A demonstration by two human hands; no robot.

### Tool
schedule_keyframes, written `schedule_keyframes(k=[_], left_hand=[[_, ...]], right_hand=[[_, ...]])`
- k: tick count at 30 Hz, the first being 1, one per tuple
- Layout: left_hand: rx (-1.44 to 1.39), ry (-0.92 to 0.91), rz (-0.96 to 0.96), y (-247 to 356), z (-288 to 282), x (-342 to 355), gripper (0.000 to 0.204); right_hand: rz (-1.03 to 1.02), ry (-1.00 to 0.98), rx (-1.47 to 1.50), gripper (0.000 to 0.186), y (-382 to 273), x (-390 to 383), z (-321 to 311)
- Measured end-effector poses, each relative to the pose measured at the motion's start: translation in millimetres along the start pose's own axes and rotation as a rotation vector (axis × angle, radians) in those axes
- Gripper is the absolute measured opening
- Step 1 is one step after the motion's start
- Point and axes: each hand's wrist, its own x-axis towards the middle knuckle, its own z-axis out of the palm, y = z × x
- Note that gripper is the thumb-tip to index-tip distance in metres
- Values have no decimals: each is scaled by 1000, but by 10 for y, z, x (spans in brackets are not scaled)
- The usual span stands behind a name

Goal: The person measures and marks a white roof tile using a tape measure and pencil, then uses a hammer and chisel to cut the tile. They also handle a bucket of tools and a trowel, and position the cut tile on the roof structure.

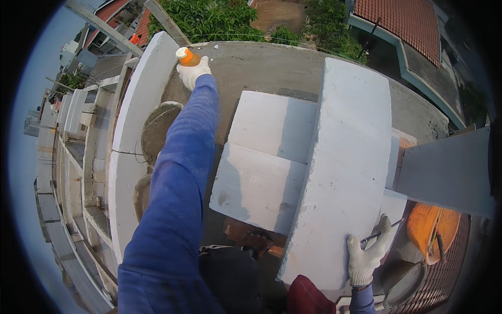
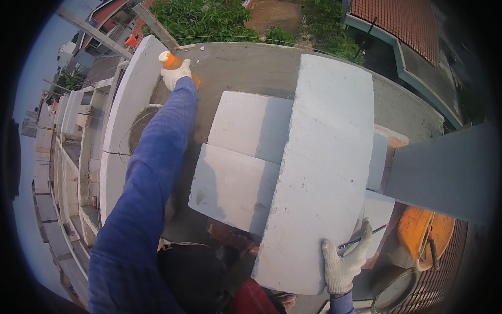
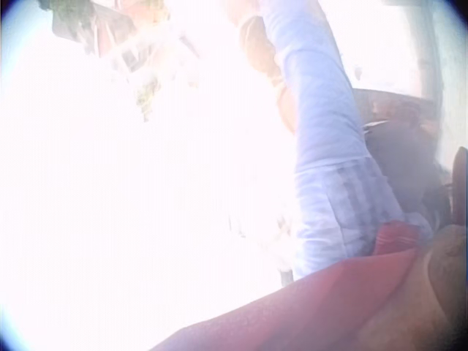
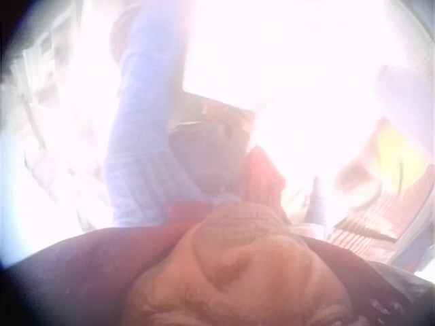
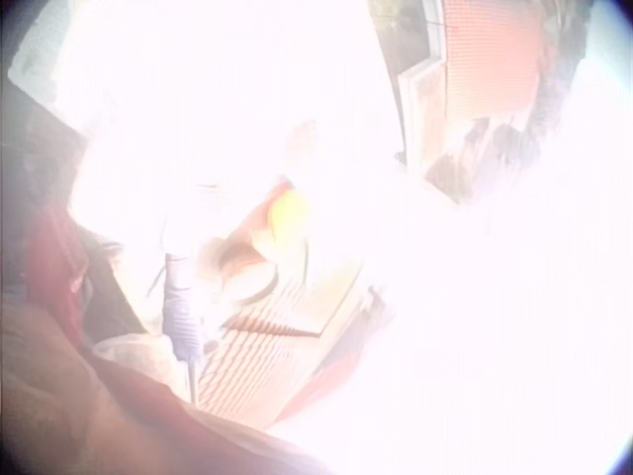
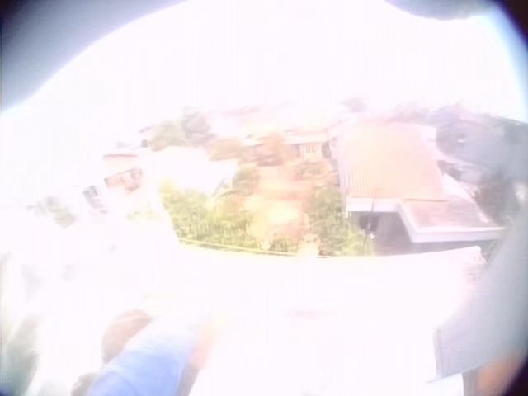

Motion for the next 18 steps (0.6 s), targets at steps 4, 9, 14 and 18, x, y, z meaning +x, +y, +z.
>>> schedule_keyframes(k=[4,9,14,18], left_hand=[[-14,-35,-98,-37,-80,158,106],[-38,-75,-171,-2,12,-174,117],[-35,-356,69,-42,50,-1045,114],[-239,-880,355,225,-669,-2704,107]], right_hand=[[0,0,157,113,0,9,69],[-14,30,83,108,-24,-7,8],[-35,52,-21,107,-101,50,-81],[-97,305,122,90,175,124,-373]])
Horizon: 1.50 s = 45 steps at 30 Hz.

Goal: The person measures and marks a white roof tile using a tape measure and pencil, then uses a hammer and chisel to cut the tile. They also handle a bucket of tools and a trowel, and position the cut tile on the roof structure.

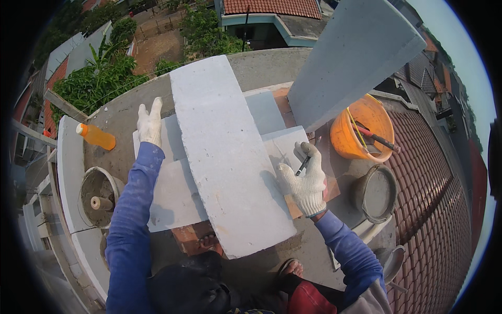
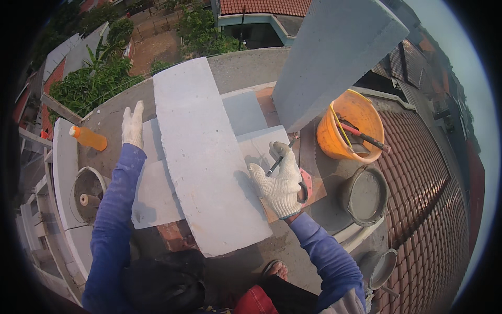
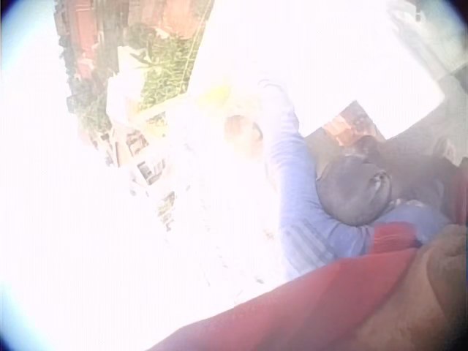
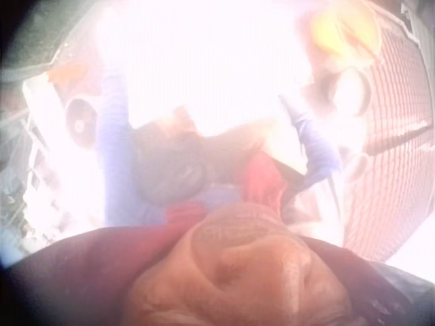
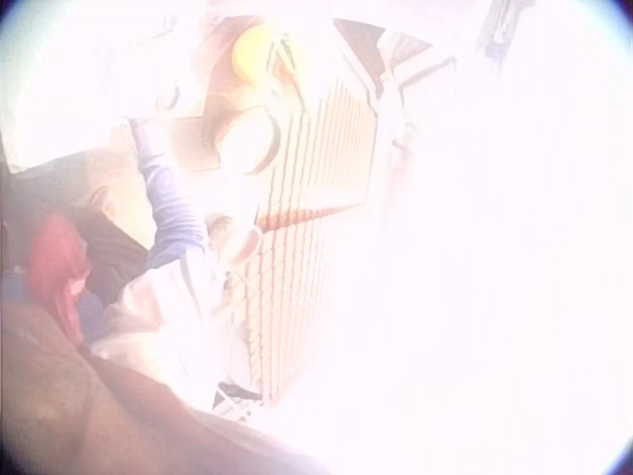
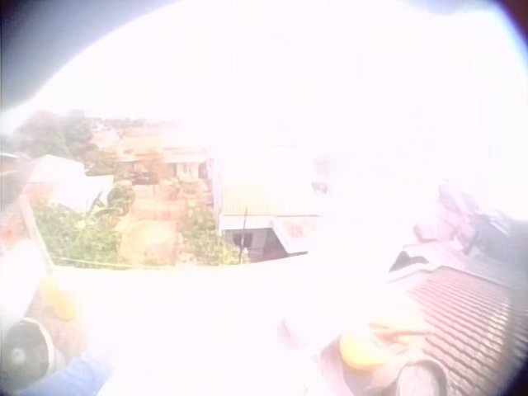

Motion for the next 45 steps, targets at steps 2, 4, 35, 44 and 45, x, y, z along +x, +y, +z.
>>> schedule_keyframes(k=[2,4,35,44,45], left_hand=[[100,-136,129,300,216,-437,104],[182,-215,283,659,283,-1048,101],[872,-706,931,859,778,-2449,94],[905,-718,909,925,750,-2453,95],[902,-714,909,902,754,-2471,94]], right_hand=[[51,166,64,72,34,201,-297],[75,349,-17,84,8,503,-596],[-100,881,211,115,136,2384,-732],[-193,830,-17,120,-413,2025,-1179],[-214,826,-72,120,-487,1948,-1265]])
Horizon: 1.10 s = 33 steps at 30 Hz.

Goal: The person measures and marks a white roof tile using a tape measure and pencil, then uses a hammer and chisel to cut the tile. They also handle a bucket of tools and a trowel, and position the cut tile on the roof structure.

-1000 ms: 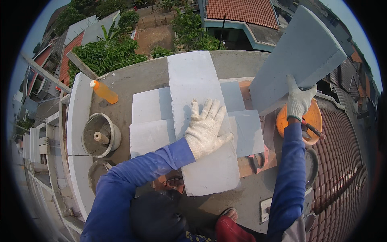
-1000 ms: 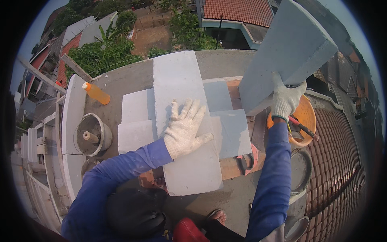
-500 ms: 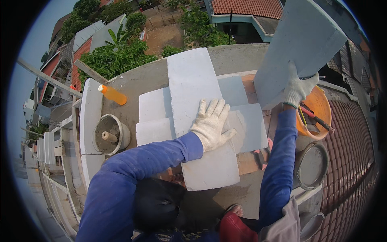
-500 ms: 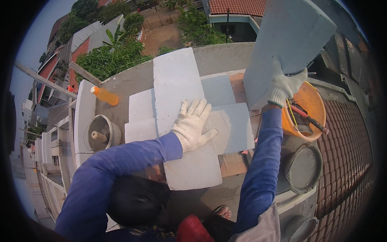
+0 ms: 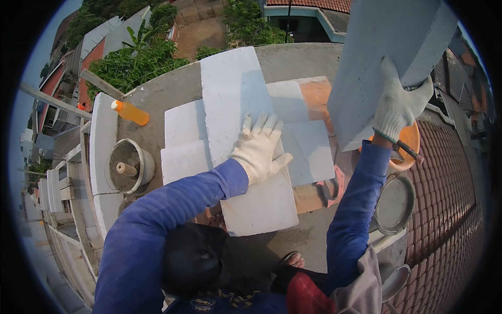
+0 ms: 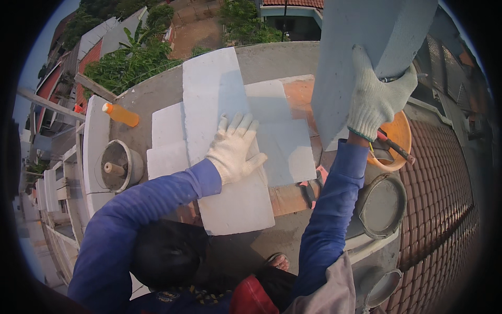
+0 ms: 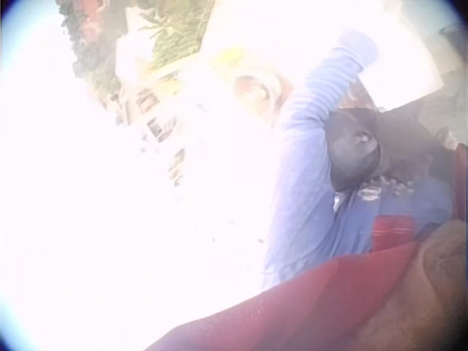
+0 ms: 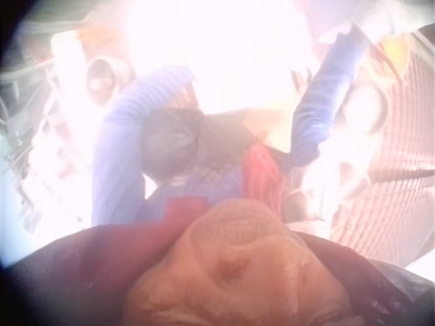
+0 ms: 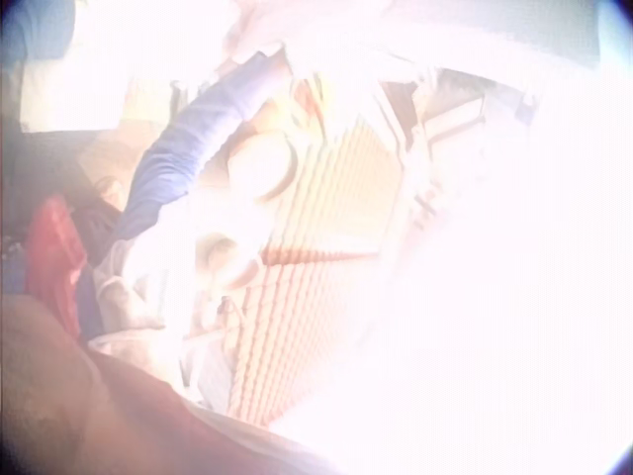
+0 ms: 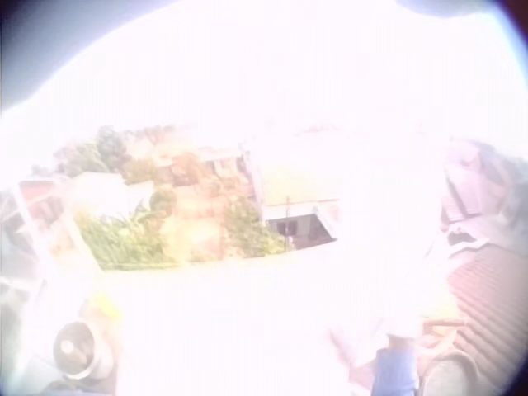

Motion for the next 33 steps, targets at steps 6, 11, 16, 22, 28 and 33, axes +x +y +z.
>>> schedule_keyframes(k=[6,11,16,22,28,33], left_hand=[[-47,84,11,-127,136,-68,91],[-196,193,4,-114,13,-64,91],[-1032,480,171,-121,-305,9,105],[-1933,345,-179,263,-1102,-239,117],[-2056,284,-635,-319,-1125,-865,109],[-1818,456,-538,-624,-1026,-1230,85]], right_hand=[[11,-13,67,121,-938,196,-713],[-542,-300,-314,68,-965,502,-1733],[-867,-606,-274,52,-1512,436,-2041],[262,-970,286,62,-1769,-117,-1337],[506,-1110,172,106,-1708,-846,-163],[498,-1280,169,108,-1437,-1540,588]])
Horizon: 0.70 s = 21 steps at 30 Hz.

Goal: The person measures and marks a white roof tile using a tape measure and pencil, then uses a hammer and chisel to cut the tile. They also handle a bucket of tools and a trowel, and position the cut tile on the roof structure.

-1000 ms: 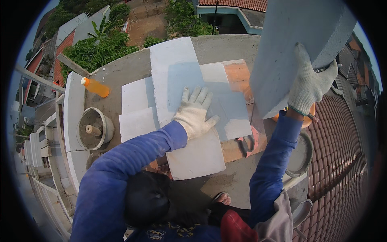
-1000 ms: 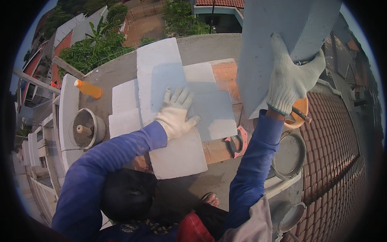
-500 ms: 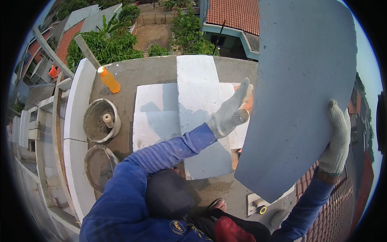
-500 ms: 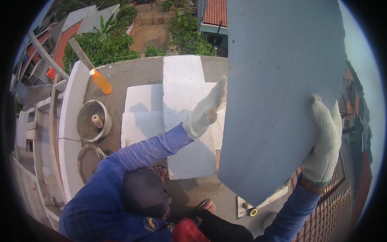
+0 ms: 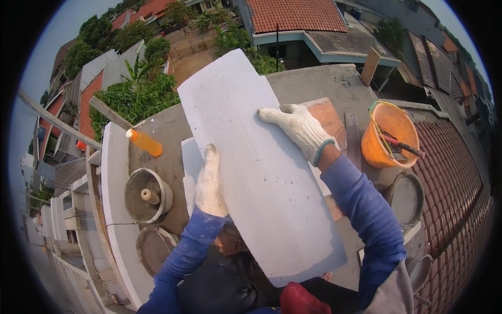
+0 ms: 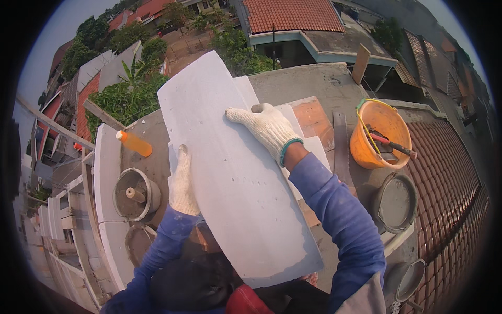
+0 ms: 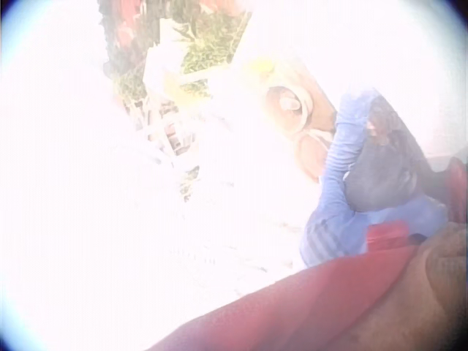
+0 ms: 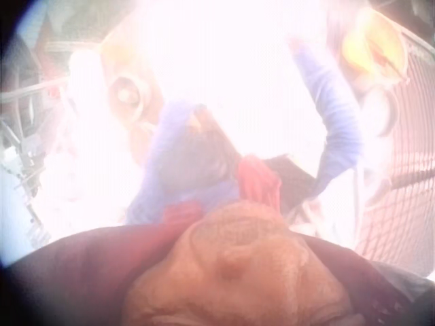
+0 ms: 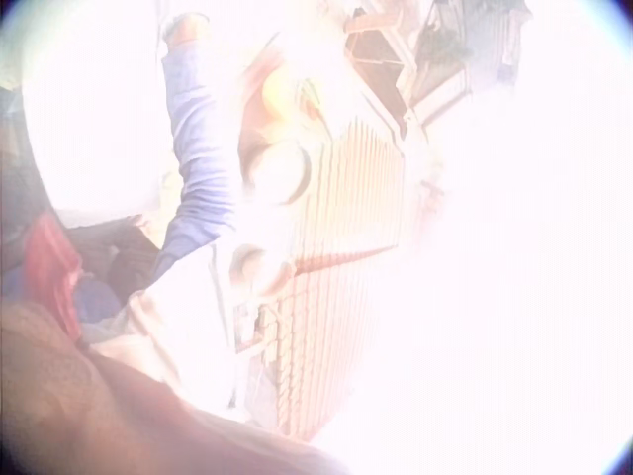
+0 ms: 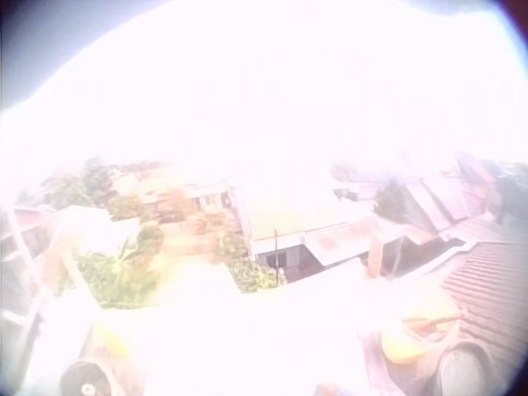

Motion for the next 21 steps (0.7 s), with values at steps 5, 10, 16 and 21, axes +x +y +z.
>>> schedule_keyframes(k=[5,10,16,21], left_hand=[[-114,178,-175,-126,-402,292,86],[-150,106,-182,-188,-580,369,84],[-117,86,-155,-317,-664,462,82],[-7,186,-131,-304,-506,389,75]], right_hand=[[71,-101,6,116,4,181,267],[5,30,-55,109,144,193,434],[-28,64,-142,100,219,212,478],[-156,110,-197,99,259,106,593]])
